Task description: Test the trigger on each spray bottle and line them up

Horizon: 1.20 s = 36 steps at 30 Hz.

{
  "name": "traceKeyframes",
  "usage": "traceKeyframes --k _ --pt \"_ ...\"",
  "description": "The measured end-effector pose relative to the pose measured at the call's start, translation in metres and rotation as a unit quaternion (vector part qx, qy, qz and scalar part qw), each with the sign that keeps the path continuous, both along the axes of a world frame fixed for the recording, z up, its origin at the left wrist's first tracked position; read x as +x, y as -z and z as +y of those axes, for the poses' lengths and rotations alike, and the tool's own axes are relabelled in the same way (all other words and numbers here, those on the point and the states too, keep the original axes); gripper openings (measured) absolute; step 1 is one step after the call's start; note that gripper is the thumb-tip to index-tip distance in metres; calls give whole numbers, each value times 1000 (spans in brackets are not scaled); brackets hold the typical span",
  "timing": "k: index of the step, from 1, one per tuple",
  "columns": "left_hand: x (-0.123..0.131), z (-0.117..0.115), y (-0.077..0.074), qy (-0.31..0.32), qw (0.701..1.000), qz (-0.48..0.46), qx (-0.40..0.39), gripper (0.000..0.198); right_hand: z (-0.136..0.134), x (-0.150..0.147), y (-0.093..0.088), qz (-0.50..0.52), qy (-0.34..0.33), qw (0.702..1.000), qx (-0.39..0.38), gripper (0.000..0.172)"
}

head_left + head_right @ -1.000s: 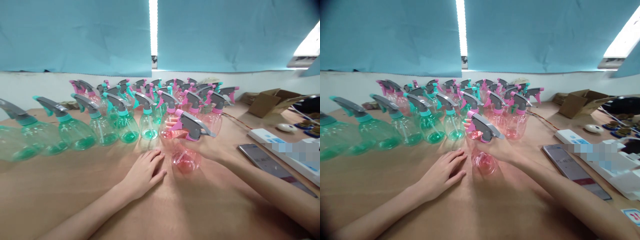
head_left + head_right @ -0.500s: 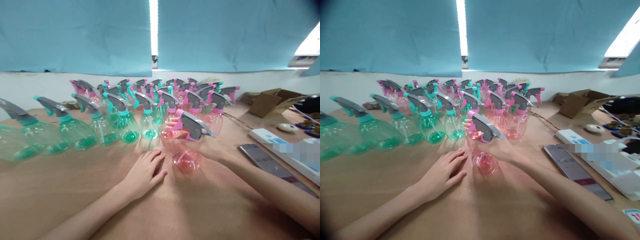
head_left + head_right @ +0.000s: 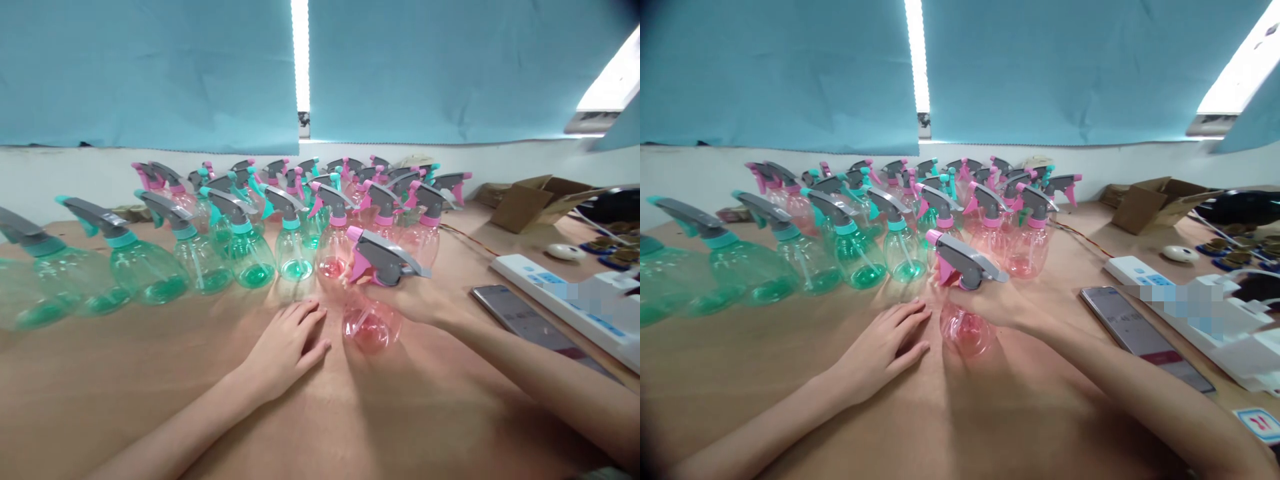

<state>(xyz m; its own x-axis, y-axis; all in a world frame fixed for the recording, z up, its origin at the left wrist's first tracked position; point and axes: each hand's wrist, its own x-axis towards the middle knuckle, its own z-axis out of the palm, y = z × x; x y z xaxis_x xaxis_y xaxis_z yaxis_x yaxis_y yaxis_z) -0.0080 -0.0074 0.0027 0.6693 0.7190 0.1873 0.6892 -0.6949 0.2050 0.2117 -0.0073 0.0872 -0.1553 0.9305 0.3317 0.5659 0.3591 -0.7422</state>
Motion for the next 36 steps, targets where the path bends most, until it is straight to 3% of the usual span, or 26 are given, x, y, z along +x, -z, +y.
traceKeyframes --k 4,7,11,19,25,33,36 --pt "0 0 -1 -1 1000 -1 -5 41 -6 -3 -7 55 -5 998 -24 18" --pt "1 0 -2 -1 1000 -2 -9 42 -6 -5 -8 67 -57 995 -37 9" --pt "0 0 -2 0 1000 -5 -8 41 -2 -7 -4 81 -128 988 -33 29" --pt "0 1 -2 0 1000 -7 -4 41 1 -4 5 63 -138 988 -15 35" --pt "0 0 -2 1 1000 -10 -7 41 -1 -7 2 72 -122 990 -26 24" --pt "1 0 -2 4 1000 -21 -9 40 -3 -7 -2 72 -99 991 -52 38" --pt "0 0 -2 3 1000 -23 -10 40 -5 -7 -5 43 -76 996 -36 24"
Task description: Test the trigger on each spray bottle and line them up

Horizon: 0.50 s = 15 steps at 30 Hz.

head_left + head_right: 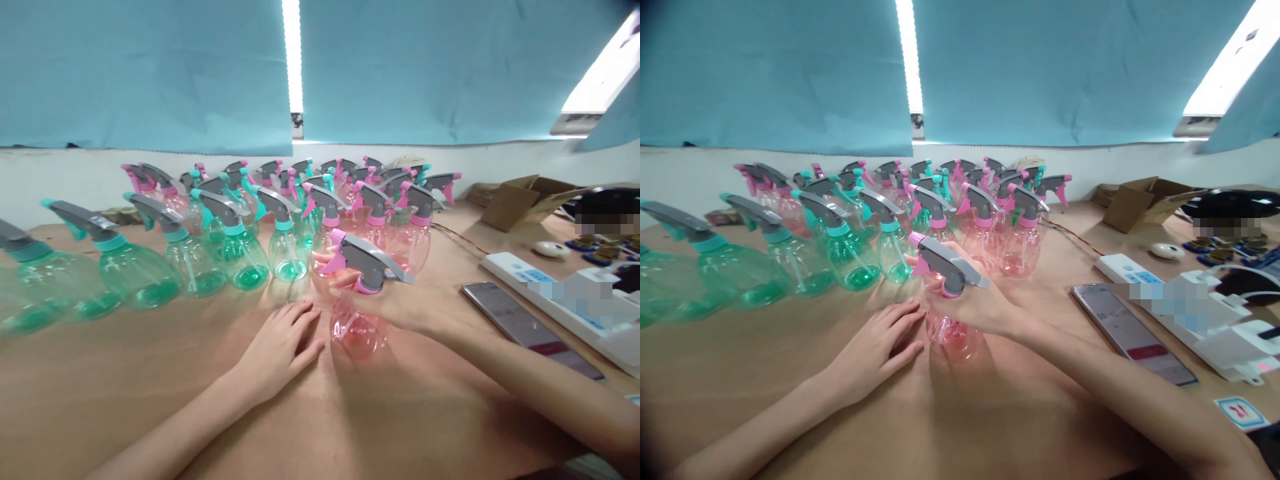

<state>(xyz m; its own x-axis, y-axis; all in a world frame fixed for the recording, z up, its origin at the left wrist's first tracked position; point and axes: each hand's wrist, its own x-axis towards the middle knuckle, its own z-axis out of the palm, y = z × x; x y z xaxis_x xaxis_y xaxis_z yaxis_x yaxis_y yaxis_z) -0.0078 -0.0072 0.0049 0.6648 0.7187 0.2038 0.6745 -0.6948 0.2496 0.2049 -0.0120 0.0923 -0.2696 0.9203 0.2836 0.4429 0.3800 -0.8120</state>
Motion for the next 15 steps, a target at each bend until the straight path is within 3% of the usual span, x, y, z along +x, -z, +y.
traceKeyframes --k 2,3,8,13,15 --pt "0 0 0 -1 1000 0 -1 40 -1 0 -1 -18 19 1000 3 6" --pt "0 0 0 -1 1000 -1 -1 40 -2 0 -1 -26 25 999 -3 5" --pt "0 0 0 -1 1000 -2 -4 38 -6 0 7 7 48 998 -32 29" --pt "0 0 -1 -1 1000 -2 3 33 -10 6 30 9 33 999 -2 19" --pt "1 0 -1 -1 1000 -4 8 34 -12 11 42 -6 26 1000 -1 22"
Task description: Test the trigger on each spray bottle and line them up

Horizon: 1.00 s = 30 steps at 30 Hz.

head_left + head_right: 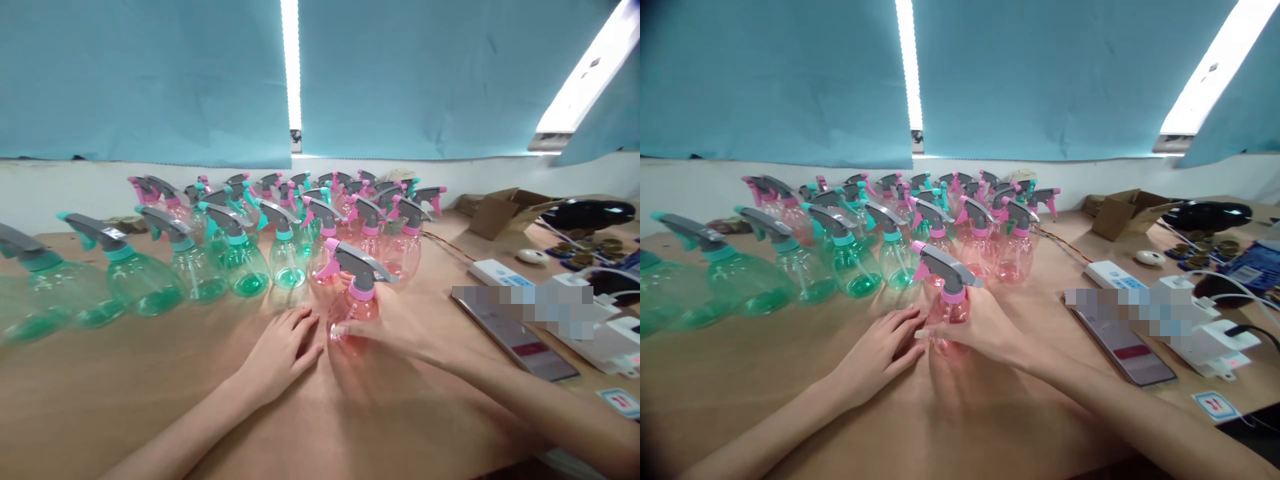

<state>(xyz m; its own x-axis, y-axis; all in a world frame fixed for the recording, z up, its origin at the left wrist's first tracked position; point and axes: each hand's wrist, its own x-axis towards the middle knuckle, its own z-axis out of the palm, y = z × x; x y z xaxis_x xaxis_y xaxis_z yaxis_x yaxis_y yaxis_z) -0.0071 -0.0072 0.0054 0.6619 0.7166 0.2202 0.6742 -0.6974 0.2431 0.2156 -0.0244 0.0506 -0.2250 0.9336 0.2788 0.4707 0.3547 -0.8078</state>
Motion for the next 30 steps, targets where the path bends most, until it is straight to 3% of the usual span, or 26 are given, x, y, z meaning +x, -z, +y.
traceKeyframes --k 6,12,17,23,26,30 --pt "0 0 2 -3 1000 -7 19 36 -12 9 25 -87 116 989 32 64" --pt "3 -2 2 -4 999 -10 34 33 -21 5 21 -27 72 994 76 51" --pt "12 -7 0 -3 1000 1 26 33 -37 21 9 -60 112 991 52 52" --pt "46 -12 1 45 999 -9 19 33 -41 93 1 -33 138 988 56 49" --pt "71 -9 2 71 997 -17 11 32 -29 142 0 -110 236 962 87 50" --pt "107 1 4 93 996 -17 0 35 0 193 2 -80 274 955 82 62"
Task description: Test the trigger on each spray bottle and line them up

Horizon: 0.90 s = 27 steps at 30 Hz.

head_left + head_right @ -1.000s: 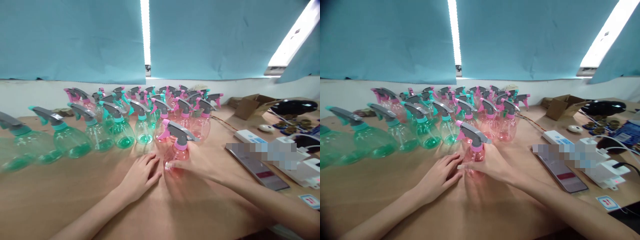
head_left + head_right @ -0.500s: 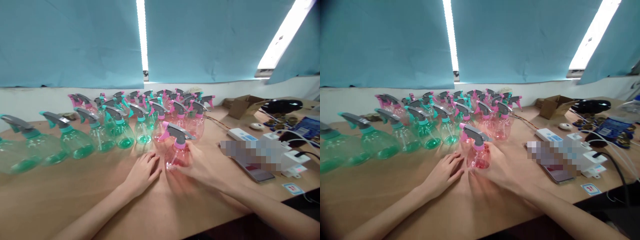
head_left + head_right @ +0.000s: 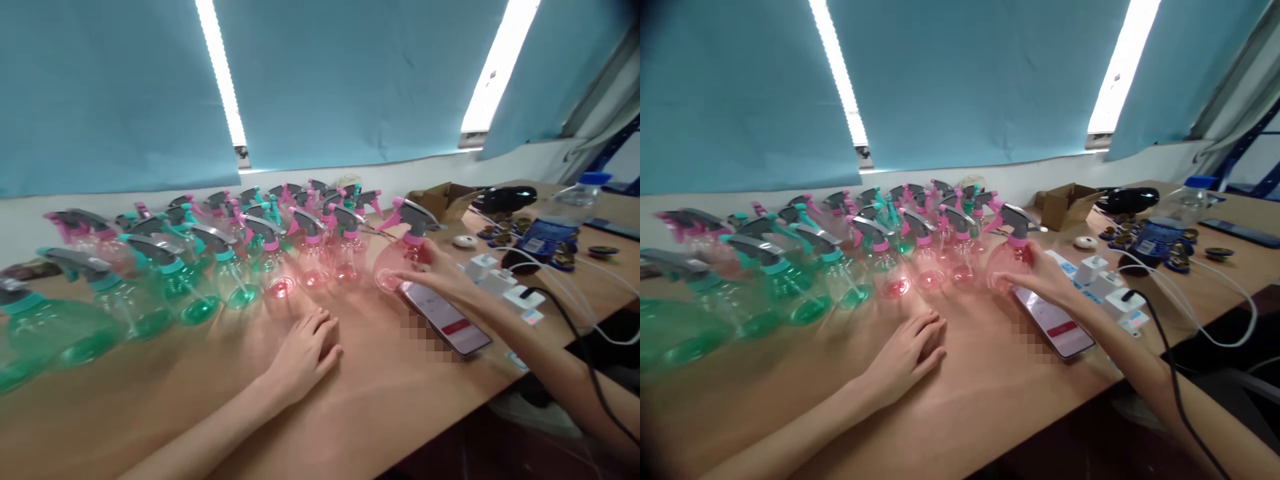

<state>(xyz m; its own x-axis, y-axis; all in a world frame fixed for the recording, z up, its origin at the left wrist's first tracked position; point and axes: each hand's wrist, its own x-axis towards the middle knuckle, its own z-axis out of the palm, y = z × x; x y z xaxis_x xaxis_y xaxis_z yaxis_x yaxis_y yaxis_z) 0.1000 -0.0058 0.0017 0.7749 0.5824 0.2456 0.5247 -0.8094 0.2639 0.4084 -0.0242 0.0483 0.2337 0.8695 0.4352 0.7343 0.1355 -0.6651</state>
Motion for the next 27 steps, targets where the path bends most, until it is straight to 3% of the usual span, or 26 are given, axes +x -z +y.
traceKeyframes --k 4,11,18,27 --pt "31 13 3 14 1000 7 -6 38 33 21 5 55 -25 998 -18 72" --pt "67 34 10 28 999 16 -8 41 67 22 15 59 -46 997 -28 70" --pt "80 47 16 45 999 15 -16 42 76 23 14 48 -107 993 -9 61" --pt "82 49 18 51 998 2 -23 42 86 23 21 55 -124 991 -5 58"
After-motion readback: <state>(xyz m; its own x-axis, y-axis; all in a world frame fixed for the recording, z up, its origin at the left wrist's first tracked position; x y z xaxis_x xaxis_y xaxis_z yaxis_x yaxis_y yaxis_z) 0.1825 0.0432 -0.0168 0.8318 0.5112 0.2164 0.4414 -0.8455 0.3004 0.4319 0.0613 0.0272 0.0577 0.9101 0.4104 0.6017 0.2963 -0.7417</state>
